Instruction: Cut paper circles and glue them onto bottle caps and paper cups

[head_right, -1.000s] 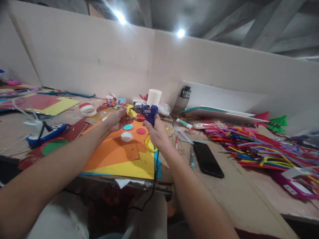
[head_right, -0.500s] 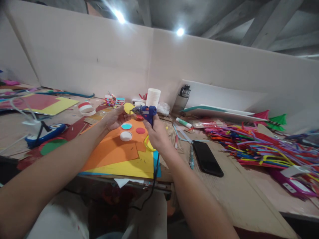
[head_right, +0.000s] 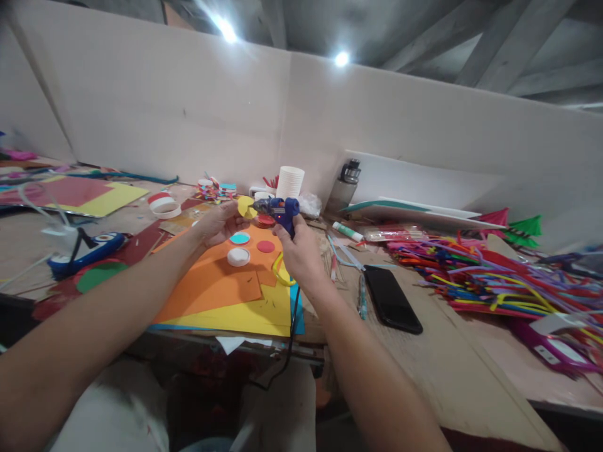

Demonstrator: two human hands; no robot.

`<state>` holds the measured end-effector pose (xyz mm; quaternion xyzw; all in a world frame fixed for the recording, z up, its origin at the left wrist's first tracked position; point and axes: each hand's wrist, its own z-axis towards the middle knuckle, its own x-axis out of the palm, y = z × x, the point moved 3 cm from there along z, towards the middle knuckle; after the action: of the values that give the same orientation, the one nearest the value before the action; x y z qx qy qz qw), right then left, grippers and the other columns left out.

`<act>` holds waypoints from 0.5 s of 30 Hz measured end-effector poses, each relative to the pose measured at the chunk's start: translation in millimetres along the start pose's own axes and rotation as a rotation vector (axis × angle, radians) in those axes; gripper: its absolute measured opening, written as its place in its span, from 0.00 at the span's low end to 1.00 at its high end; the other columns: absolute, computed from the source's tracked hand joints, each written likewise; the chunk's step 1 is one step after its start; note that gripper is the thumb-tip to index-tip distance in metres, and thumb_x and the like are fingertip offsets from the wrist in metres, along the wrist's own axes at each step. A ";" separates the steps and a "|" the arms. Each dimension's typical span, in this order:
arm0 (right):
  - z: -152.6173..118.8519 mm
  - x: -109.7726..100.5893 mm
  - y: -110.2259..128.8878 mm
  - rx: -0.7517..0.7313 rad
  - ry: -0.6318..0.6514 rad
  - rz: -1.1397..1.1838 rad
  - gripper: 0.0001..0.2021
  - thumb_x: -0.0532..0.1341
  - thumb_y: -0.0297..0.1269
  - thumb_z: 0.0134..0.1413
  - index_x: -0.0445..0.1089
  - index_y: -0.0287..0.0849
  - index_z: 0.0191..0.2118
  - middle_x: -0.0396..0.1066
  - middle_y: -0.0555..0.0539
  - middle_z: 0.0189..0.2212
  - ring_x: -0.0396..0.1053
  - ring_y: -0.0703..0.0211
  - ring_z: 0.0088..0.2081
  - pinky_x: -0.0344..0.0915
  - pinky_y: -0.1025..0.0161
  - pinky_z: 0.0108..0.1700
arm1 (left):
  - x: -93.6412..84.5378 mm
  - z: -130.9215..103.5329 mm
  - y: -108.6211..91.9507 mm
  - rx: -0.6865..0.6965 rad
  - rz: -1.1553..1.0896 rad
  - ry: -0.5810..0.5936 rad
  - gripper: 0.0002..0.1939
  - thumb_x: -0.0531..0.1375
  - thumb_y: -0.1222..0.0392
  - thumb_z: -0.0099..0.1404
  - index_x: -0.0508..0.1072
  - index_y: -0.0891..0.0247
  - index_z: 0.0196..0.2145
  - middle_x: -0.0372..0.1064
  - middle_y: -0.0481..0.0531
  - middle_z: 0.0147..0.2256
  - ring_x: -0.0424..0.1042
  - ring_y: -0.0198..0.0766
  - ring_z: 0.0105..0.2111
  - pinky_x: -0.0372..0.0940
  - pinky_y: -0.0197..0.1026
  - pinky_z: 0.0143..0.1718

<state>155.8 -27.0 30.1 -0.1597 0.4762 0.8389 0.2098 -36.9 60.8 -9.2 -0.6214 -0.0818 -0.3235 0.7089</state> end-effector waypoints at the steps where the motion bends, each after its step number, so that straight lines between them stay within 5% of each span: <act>1: -0.7 0.0 1.1 0.003 0.008 -0.009 0.09 0.56 0.42 0.59 0.68 0.43 0.40 0.72 0.48 0.30 0.68 0.57 0.31 0.62 0.60 0.36 | -1.6 1.0 -0.3 0.009 -0.005 -0.014 0.10 0.62 0.57 0.65 0.73 0.67 0.39 0.78 0.56 0.34 0.79 0.38 0.32 0.73 0.35 0.33; 11: 2.0 -3.9 -3.7 -0.048 -0.078 -0.079 0.12 0.56 0.44 0.60 0.68 0.46 0.46 0.75 0.45 0.40 0.70 0.50 0.39 0.64 0.57 0.41 | 4.9 -3.5 -0.5 -0.020 0.041 0.061 0.10 0.61 0.61 0.66 0.74 0.69 0.42 0.78 0.59 0.37 0.79 0.40 0.37 0.74 0.38 0.40; 15: 1.0 -4.2 -6.9 -0.040 -0.066 -0.116 0.15 0.56 0.44 0.60 0.68 0.45 0.49 0.75 0.43 0.43 0.71 0.46 0.43 0.64 0.53 0.45 | 2.8 -1.6 -4.8 0.002 -0.005 0.007 0.11 0.62 0.59 0.66 0.74 0.68 0.43 0.78 0.58 0.36 0.79 0.39 0.37 0.74 0.39 0.42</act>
<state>162.9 -23.8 27.5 -0.1632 0.4422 0.8394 0.2704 -37.8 58.2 -4.2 -0.6193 -0.0811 -0.3275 0.7090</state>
